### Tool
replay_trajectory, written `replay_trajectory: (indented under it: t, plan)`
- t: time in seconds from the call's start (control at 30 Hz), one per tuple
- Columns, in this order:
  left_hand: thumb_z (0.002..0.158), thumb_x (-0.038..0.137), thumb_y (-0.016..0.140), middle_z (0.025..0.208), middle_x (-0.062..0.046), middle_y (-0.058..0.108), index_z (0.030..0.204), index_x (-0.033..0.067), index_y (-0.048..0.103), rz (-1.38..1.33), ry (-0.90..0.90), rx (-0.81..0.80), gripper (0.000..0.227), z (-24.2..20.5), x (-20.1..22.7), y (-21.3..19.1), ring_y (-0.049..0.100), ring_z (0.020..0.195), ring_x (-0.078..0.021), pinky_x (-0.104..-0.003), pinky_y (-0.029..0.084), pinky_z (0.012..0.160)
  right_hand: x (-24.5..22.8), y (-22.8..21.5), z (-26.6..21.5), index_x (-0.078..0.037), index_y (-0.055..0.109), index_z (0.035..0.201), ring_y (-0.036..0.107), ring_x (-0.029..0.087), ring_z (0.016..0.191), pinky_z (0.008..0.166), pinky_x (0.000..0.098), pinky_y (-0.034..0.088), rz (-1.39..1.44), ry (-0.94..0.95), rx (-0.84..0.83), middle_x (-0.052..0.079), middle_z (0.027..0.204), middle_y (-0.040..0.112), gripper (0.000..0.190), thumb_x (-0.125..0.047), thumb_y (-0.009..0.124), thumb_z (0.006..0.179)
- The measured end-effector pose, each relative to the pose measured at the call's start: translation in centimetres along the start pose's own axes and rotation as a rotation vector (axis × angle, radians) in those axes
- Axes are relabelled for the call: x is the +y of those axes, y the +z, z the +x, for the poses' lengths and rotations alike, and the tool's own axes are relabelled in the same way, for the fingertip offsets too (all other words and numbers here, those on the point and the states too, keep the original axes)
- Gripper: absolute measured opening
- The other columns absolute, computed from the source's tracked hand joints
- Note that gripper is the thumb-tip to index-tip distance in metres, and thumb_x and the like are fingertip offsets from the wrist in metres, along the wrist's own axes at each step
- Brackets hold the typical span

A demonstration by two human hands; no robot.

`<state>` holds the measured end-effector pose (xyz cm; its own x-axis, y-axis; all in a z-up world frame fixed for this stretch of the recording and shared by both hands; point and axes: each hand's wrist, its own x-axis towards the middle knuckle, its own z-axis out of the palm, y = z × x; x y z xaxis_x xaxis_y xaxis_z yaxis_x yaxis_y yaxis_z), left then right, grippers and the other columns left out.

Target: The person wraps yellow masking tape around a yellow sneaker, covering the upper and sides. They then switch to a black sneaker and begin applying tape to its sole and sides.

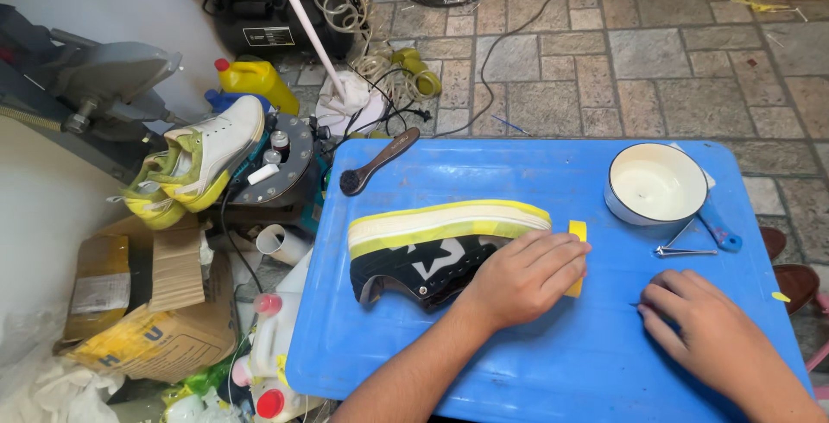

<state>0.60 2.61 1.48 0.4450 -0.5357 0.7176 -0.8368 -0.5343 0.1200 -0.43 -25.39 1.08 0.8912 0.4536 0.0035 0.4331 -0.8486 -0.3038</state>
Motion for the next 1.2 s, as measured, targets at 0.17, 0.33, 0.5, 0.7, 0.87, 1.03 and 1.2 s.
replay_trajectory:
  t: [0.17,0.33,0.5,0.7,0.87,1.03,1.2]
  plan:
    - [0.096,0.013,0.063,0.127,-0.014,0.064,0.117,-0.0006,0.06,-0.088,-0.168,0.004,0.025,-0.5,-0.6,1.0,0.062,0.123,-0.0322,-0.045,0.047,0.11,-1.5,0.1,0.0,-0.007,0.069,0.113,0.059,0.034,0.112,0.098,0.0429,0.048,0.006,-0.029,0.198,0.013,0.121,0.061,0.045,-0.03,0.078,0.076]
    - [0.102,0.008,0.055,0.121,-0.017,0.06,0.11,0.0009,0.053,-0.404,-0.384,0.155,0.012,-0.6,1.2,1.1,0.06,0.115,-0.0363,-0.046,0.048,0.106,-4.4,1.9,1.1,-0.005,0.065,0.122,0.051,0.043,0.129,0.106,0.0481,0.042,0.172,-0.355,0.279,0.023,0.148,0.051,0.065,-0.039,0.081,0.069]
    - [0.11,0.007,0.043,0.113,-0.015,0.061,0.104,0.0013,0.047,-0.868,-0.548,0.147,0.008,-0.9,0.3,-2.7,0.061,0.105,-0.0322,-0.042,0.052,0.102,-5.2,1.2,3.3,-0.009,0.059,0.1,0.057,0.038,0.134,0.105,0.0453,0.051,0.535,-0.538,0.405,0.025,0.148,0.05,0.038,-0.023,0.083,0.074]
    - [0.106,0.007,0.046,0.114,-0.015,0.062,0.11,0.0015,0.055,-0.613,-0.737,0.135,0.012,-2.1,1.3,-8.8,0.063,0.11,-0.032,-0.04,0.051,0.099,-8.6,1.5,7.4,-0.01,0.041,0.078,0.077,0.027,0.104,0.079,0.0315,0.061,0.556,-0.474,0.601,0.021,0.118,0.073,0.041,-0.007,0.082,0.084]
    - [0.093,0.007,0.06,0.112,-0.014,0.063,0.098,0.0035,0.059,0.063,-0.784,0.198,0.006,-2.7,0.8,-10.4,0.056,0.12,-0.0375,-0.049,0.037,0.105,-9.7,1.6,8.8,-0.006,0.043,0.081,0.076,0.025,0.094,0.074,0.0314,0.061,0.491,-0.436,0.647,0.019,0.109,0.074,0.034,-0.002,0.074,0.093]
    - [0.092,0.01,0.065,0.117,-0.013,0.062,0.1,0.0025,0.061,0.099,-0.775,0.154,0.012,-3.0,-0.5,-9.4,0.056,0.119,-0.0348,-0.049,0.038,0.105,-9.3,2.8,8.5,-0.001,0.042,0.091,0.077,0.024,0.087,0.071,0.0299,0.06,0.708,-0.182,0.496,0.017,0.108,0.074,0.03,-0.006,0.072,0.091]
    - [0.093,0.013,0.067,0.115,-0.011,0.063,0.098,0.0037,0.062,0.175,-0.852,0.119,0.012,-2.7,-0.8,-8.0,0.058,0.114,-0.0317,-0.046,0.04,0.1,-7.9,2.3,8.7,-0.008,0.044,0.083,0.074,0.031,0.096,0.08,0.0355,0.06,0.515,-0.394,0.419,0.02,0.115,0.073,0.032,0.0,0.075,0.078]
